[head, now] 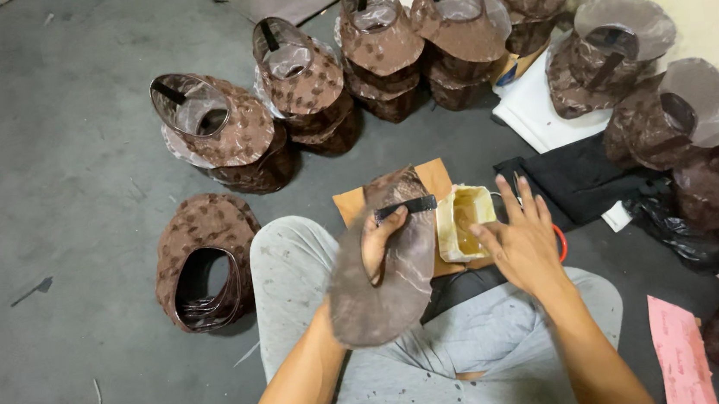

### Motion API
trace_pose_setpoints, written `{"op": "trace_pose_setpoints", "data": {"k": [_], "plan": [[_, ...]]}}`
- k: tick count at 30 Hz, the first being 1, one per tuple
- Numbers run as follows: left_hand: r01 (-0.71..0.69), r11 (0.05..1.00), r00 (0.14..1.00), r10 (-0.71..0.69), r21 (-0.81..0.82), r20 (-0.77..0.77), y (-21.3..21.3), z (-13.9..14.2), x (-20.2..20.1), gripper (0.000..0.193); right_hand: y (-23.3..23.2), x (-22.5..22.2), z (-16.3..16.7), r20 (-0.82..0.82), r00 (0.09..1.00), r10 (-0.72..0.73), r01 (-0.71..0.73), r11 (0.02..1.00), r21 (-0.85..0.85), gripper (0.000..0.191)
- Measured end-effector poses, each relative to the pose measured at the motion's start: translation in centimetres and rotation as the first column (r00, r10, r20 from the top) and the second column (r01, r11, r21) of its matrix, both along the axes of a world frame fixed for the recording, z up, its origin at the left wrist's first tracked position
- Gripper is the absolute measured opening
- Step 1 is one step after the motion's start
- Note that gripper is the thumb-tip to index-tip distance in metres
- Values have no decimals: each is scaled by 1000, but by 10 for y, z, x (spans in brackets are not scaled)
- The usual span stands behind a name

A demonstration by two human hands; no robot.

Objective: The person sits on the floor of a shoe workshop and applies adhesive by hand from an open glue container onto the inner surface of shoe upper pieces, one piece at a time, then sets each treated piece in a row with the others on the floor.

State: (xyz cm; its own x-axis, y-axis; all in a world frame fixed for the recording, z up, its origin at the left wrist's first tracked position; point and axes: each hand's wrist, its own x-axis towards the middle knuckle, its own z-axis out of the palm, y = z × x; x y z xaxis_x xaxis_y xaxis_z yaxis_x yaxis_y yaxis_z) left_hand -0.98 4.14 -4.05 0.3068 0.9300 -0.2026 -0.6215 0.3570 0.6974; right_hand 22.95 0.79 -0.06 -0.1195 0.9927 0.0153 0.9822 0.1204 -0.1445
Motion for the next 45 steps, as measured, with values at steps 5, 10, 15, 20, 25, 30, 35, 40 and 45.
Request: {"op": "trace_pose_setpoints", "data": {"k": [5, 10, 15, 20, 25, 30, 35, 40, 45], "plan": [[36, 998, 995, -39, -42, -89, -7, 16, 6, 24, -26, 6, 21, -452, 891, 49, -10, 996, 87, 65], [32, 989, 994, -47, -145, -96, -17, 27, 8, 23, -28, -20, 30, -780, 564, 270, -109, 961, 254, 86], [-6, 995, 999, 3, 99, 33, -8, 2, 11, 19, -20, -36, 36, -690, 657, 304, -141, 949, 284, 83], [19, 999, 999, -20, 28, 31, -9, 1, 12, 15, -18, -32, 41, -509, 780, 363, -145, 897, 417, 78], [23, 998, 999, -24, -65, -21, -10, 15, 13, 18, -14, -33, 44, -462, 800, 382, -198, 896, 398, 75], [75, 991, 996, -70, -110, 48, -12, 18, 12, 20, -15, -36, 45, -486, 793, 367, -205, 912, 355, 74], [-40, 994, 999, 41, -97, 6, -12, 6, 14, 15, -18, -34, 44, -475, 783, 401, -227, 896, 381, 72], [-96, 995, 995, 96, 1, 4, -6, -5, 15, 20, -24, -30, 42, -424, 789, 444, -265, 869, 418, 69], [-61, 997, 998, 62, 42, -19, -3, -10, 14, 23, -29, -29, 39, -337, 820, 463, -302, 850, 431, 69]]}}
